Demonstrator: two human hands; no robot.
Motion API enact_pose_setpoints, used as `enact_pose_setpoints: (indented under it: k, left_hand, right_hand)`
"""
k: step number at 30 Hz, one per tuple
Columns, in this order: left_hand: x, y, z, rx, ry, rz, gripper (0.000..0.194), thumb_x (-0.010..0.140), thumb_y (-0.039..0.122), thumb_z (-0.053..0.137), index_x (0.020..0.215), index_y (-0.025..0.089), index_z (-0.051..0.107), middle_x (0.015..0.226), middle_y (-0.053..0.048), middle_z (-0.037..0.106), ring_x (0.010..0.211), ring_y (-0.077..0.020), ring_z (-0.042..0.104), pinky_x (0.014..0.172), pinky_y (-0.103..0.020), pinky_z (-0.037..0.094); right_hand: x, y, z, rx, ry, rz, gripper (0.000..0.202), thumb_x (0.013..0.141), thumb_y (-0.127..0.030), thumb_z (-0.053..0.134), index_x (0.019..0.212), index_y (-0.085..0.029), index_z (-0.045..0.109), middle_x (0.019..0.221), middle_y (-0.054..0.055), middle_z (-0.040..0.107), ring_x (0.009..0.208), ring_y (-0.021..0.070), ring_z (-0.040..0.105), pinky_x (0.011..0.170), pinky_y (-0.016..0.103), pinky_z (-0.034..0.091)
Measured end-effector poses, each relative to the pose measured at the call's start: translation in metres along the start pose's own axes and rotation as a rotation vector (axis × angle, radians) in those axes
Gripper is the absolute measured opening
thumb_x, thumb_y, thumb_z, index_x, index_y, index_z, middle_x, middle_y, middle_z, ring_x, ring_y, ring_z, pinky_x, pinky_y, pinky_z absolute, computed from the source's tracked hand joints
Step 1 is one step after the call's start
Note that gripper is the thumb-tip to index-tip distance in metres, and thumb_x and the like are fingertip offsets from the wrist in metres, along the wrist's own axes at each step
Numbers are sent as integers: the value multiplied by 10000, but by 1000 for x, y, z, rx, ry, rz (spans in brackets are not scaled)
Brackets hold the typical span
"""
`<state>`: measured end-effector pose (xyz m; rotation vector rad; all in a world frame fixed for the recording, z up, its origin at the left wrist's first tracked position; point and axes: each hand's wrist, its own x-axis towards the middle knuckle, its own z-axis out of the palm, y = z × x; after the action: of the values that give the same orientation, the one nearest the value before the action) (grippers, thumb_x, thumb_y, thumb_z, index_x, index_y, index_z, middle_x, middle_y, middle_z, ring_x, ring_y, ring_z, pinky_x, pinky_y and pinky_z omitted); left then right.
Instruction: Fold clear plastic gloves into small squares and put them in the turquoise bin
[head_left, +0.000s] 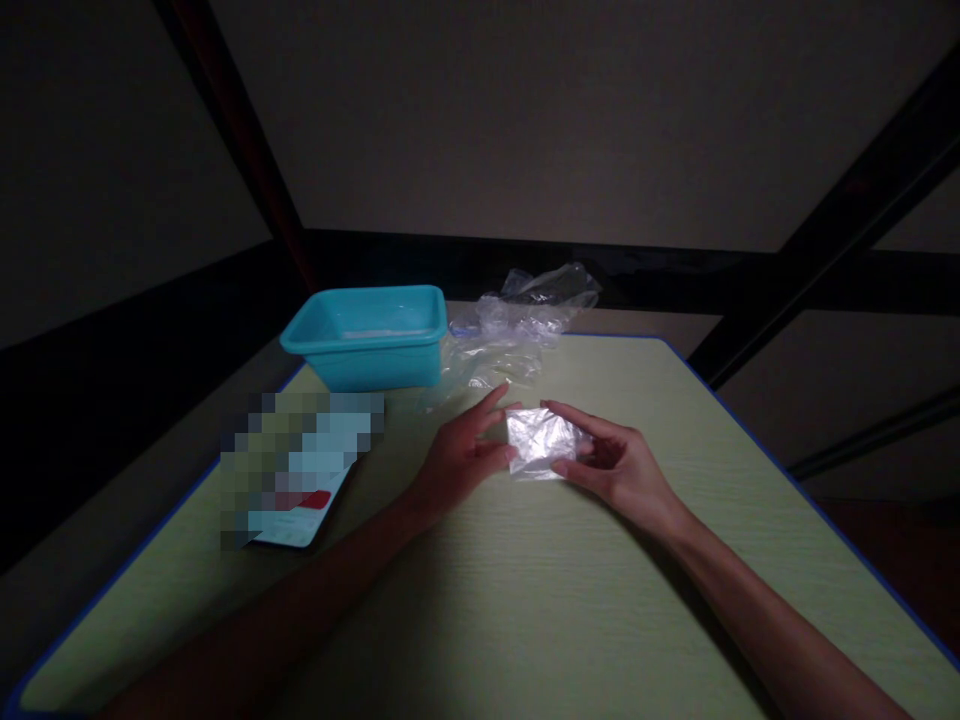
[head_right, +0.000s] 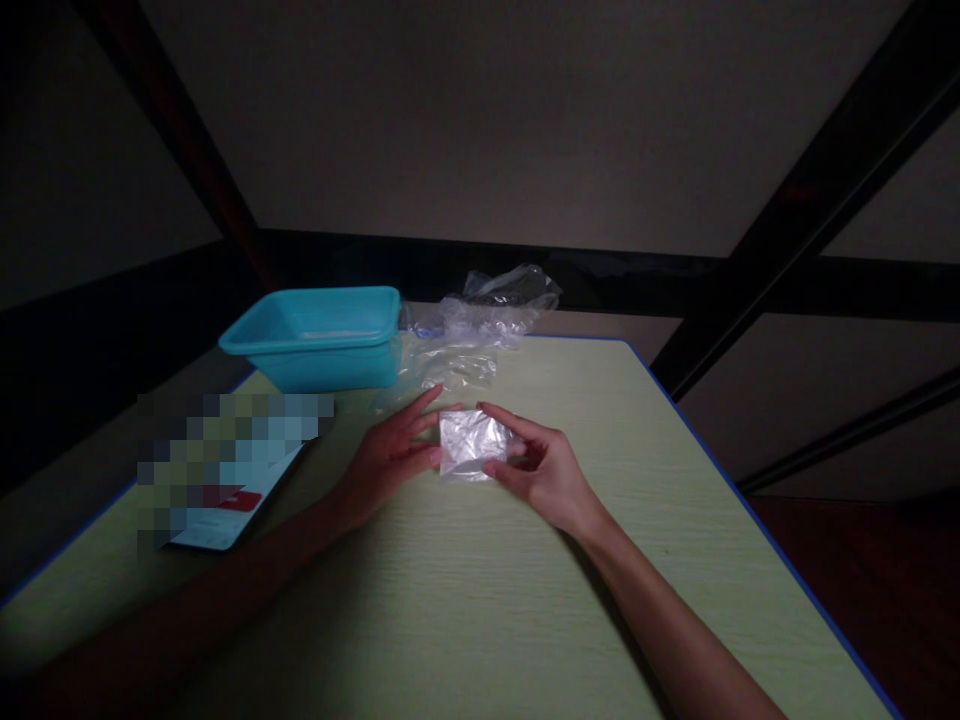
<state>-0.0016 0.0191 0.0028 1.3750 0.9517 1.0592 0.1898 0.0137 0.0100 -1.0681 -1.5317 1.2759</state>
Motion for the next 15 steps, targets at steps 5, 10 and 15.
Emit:
enact_pose_setpoints:
  k: [5,10,15]
  left_hand:
    - [0,0,-1,189,77,-7,408,691,279,602,1066,133,670,872,-48,723,713,-159,637,653,-233,487]
    - [0,-1,0,148,93,-43,454,686,254,619,1123,133,638,850,-39,725,636,-125,617,606,-204,474]
    - [-1,1,1,102,82,-51,542,676,219,633,1212,171,569,956,-34,713,616,-98,614,595,-189,481]
  right_hand:
    - [1,0,2,6,1,11,617,635,-248,710,1230,-181,560,591,-46,475,518,86,333,457,238,279]
    - [1,0,2,-8,3,39,632,628,-227,719,1237,-177,556,562,-56,463,496,80,313,447,229,270]
    - [1,2,1,0,-15,40,628,627,-231,721,1233,-205,561,657,-23,546,506,79,341,442,228,276]
